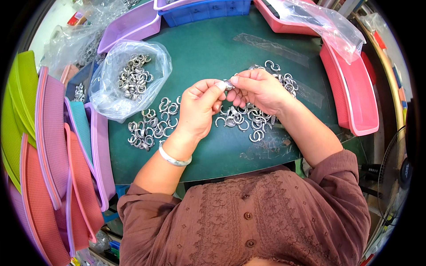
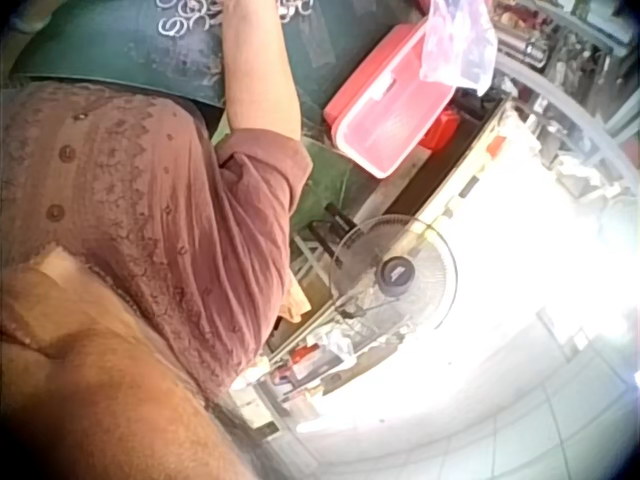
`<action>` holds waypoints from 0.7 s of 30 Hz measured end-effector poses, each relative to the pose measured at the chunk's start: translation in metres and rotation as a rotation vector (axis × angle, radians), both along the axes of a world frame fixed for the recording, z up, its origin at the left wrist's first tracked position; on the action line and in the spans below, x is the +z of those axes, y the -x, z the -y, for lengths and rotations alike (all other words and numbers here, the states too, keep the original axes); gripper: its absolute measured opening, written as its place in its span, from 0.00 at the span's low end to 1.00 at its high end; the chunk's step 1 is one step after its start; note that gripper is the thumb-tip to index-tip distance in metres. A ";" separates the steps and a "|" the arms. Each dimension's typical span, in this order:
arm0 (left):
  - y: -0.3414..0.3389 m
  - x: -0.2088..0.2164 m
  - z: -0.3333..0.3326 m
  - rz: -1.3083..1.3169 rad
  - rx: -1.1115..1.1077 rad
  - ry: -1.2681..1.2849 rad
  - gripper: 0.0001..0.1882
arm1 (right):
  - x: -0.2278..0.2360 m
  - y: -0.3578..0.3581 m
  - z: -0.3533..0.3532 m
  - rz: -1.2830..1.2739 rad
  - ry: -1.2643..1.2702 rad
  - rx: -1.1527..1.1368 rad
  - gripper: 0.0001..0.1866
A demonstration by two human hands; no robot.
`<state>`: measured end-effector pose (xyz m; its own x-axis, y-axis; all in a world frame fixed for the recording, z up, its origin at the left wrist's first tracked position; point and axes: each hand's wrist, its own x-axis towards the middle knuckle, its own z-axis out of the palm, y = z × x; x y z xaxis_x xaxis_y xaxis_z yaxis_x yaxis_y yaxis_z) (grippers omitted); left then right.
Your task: The person picks up metal hooks and small plastic components from a table, fits them together by hand one by one, and places the assembled items into a pile or nearby container.
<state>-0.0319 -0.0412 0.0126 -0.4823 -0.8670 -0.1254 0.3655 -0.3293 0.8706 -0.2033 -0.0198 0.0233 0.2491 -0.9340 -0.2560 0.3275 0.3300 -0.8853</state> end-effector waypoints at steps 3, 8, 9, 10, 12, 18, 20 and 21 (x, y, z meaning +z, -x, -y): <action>-0.004 -0.001 0.005 -0.080 -0.058 -0.150 0.06 | 0.002 0.000 0.000 -0.034 -0.004 0.013 0.11; -0.008 -0.003 0.012 -0.167 -0.141 -0.263 0.05 | 0.000 0.000 0.000 -0.099 0.011 0.012 0.11; -0.008 -0.003 0.012 -0.176 -0.145 -0.276 0.05 | 0.000 -0.001 0.000 -0.107 0.016 0.013 0.11; -0.008 -0.002 0.012 -0.185 -0.149 -0.290 0.05 | 0.001 -0.001 0.000 -0.115 0.022 0.014 0.12; -0.008 -0.002 0.012 -0.182 -0.150 -0.302 0.06 | 0.001 -0.001 -0.001 -0.152 0.045 0.011 0.12; -0.010 -0.005 0.014 -0.179 -0.149 -0.302 0.07 | 0.003 -0.001 -0.002 -0.317 0.159 0.011 0.10; -0.011 -0.008 0.015 -0.197 -0.148 -0.328 0.07 | 0.002 -0.003 -0.003 -0.390 0.236 -0.032 0.10; -0.010 -0.007 0.015 -0.209 -0.151 -0.355 0.07 | 0.000 -0.003 -0.003 -0.424 0.324 -0.037 0.10</action>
<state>-0.0215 -0.0565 0.0055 -0.6469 -0.7055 -0.2895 0.4466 -0.6582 0.6061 -0.1999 -0.0172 0.0231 0.1519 -0.9881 -0.0240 -0.0745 0.0127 -0.9971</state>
